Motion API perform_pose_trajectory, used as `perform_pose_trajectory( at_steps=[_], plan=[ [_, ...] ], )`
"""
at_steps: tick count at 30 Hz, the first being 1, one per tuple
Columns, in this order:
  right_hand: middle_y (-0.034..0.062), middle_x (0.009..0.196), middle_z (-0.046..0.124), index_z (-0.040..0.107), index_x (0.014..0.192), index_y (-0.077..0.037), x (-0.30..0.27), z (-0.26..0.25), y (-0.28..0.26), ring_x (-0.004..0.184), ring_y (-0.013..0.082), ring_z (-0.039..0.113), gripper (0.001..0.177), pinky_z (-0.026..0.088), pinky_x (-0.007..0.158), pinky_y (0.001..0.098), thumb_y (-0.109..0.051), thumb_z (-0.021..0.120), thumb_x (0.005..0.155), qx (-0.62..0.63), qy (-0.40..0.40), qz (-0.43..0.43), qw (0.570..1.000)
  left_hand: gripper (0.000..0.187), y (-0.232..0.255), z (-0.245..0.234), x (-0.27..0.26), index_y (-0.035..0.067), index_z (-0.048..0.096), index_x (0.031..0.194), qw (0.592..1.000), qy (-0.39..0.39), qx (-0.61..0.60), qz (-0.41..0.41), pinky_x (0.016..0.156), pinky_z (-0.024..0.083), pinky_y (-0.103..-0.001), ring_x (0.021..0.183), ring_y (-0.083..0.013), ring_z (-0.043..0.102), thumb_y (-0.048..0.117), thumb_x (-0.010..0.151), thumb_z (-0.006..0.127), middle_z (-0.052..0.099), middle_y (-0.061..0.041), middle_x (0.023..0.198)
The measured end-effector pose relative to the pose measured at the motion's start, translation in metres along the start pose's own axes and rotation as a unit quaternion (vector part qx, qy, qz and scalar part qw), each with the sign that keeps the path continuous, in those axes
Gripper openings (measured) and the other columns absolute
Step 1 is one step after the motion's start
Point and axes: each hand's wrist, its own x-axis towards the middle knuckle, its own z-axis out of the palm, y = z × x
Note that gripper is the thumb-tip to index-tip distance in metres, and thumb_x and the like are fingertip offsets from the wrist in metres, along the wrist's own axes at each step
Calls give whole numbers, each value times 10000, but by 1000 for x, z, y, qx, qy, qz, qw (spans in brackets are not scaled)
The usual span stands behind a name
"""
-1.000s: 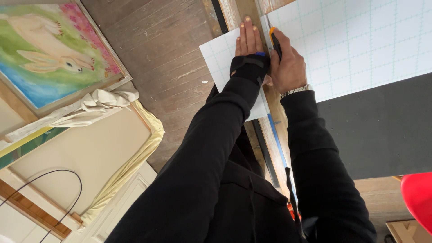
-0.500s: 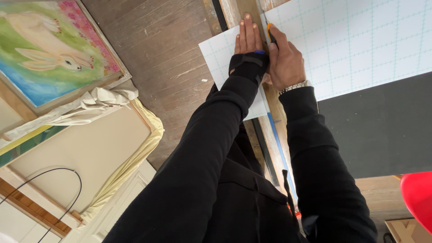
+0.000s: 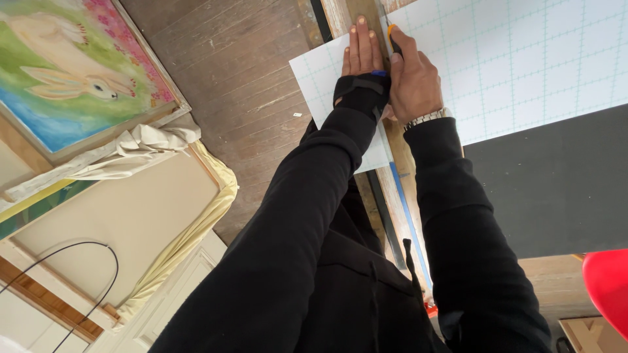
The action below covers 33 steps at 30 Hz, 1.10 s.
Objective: The person measures and cuts a piece of grid paper and then places it into a wooden picture frame.
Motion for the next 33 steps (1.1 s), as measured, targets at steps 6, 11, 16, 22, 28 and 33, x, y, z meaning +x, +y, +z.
perform_pose_trajectory(
  at_steps=[6, 11, 16, 22, 28, 33],
  plan=[
    [249, 1073, 714, 478, 1471, -91, -2, 4, 5, 932, 419, 727, 328, 586, 763, 491, -126, 485, 1145, 13, 1, -4, 1000, 1055, 1, 2, 5, -130, 115, 1560, 999, -23, 25, -11, 1306, 169, -473, 1582, -448, 33, 369, 856, 722, -33, -333, 1650],
    [250, 1130, 717, 488, 1470, -114, -9, 4, 5, 980, 430, 725, 341, 594, 788, 492, -117, 494, 1129, 17, 14, 2, 1000, 724, -17, 84, 20, -93, 136, 1589, 988, 149, 36, 5, 1314, 190, -477, 1610, -403, 42, 244, 1060, 496, -41, -278, 1696],
    [251, 1127, 711, 475, 1494, -132, -15, 1, 5, 983, 433, 723, 370, 594, 787, 497, -114, 494, 1125, 24, 7, 14, 1000, 746, -11, 46, 12, -107, 124, 1586, 998, 31, 47, -7, 1310, 160, -481, 1592, -425, 42, 273, 1046, 470, -29, -298, 1675],
    [252, 1140, 705, 460, 1520, -129, -22, 1, 10, 970, 434, 720, 393, 591, 777, 506, -113, 470, 1128, 24, 10, -6, 1000, 1238, 3, -16, 1, -121, 11, 1575, 995, -88, 31, -19, 1325, 103, -467, 1596, -440, -18, 466, 797, 774, -96, -320, 1658],
    [246, 1060, 691, 466, 1520, -110, -35, -4, 9, 909, 436, 707, 390, 566, 742, 517, -115, 478, 1130, 23, 9, 3, 1000, 1480, 5, -27, 0, -99, -19, 1565, 994, -106, 10, -29, 1315, 85, -473, 1592, -432, -28, 518, 600, 917, -96, -294, 1657],
    [234, 1037, 701, 487, 1498, -110, -54, -8, 11, 888, 412, 713, 397, 564, 732, 503, -93, 483, 1102, 36, 5, 22, 999, 1629, 5, -27, -5, -107, -12, 1556, 997, -68, 6, -20, 1316, 99, -494, 1587, -448, -18, 599, 473, 979, -67, -294, 1663]
  ],
)
